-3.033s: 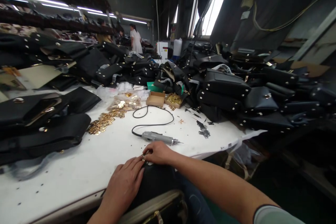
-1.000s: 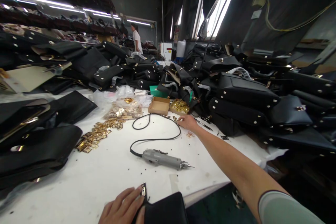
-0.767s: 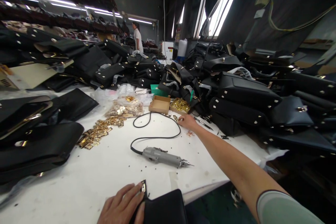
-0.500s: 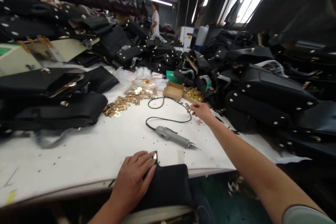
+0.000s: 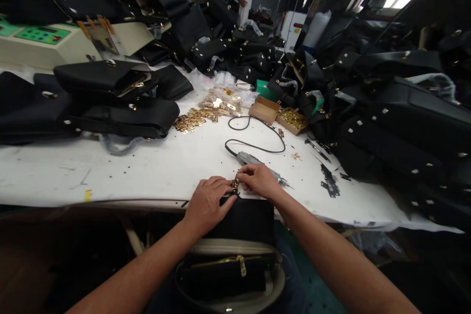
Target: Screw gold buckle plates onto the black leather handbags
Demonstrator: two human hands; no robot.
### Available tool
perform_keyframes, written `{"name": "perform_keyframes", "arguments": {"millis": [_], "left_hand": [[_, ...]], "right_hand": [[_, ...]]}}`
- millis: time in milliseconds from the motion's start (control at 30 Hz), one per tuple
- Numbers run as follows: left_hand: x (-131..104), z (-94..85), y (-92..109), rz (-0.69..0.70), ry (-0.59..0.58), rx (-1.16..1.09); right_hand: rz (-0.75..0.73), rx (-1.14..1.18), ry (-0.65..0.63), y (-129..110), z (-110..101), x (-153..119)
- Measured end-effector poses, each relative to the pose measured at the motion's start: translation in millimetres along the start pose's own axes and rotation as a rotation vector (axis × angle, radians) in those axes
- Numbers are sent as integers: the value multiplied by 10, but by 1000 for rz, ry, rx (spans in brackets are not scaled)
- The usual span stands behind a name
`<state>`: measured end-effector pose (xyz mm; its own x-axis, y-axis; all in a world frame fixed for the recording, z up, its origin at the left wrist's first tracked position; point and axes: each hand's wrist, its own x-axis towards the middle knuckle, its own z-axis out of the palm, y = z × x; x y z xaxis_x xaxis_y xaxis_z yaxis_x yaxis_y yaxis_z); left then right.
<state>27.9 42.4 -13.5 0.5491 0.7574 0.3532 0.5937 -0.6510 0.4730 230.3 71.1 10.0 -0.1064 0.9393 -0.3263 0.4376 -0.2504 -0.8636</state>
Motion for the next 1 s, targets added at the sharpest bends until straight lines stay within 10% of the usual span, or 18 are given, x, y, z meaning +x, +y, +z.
{"name": "perform_keyframes", "arguments": {"millis": [1000], "left_hand": [[1, 2, -3, 20, -12, 57]], "right_hand": [[-62, -268, 89, -124, 110, -37]]}}
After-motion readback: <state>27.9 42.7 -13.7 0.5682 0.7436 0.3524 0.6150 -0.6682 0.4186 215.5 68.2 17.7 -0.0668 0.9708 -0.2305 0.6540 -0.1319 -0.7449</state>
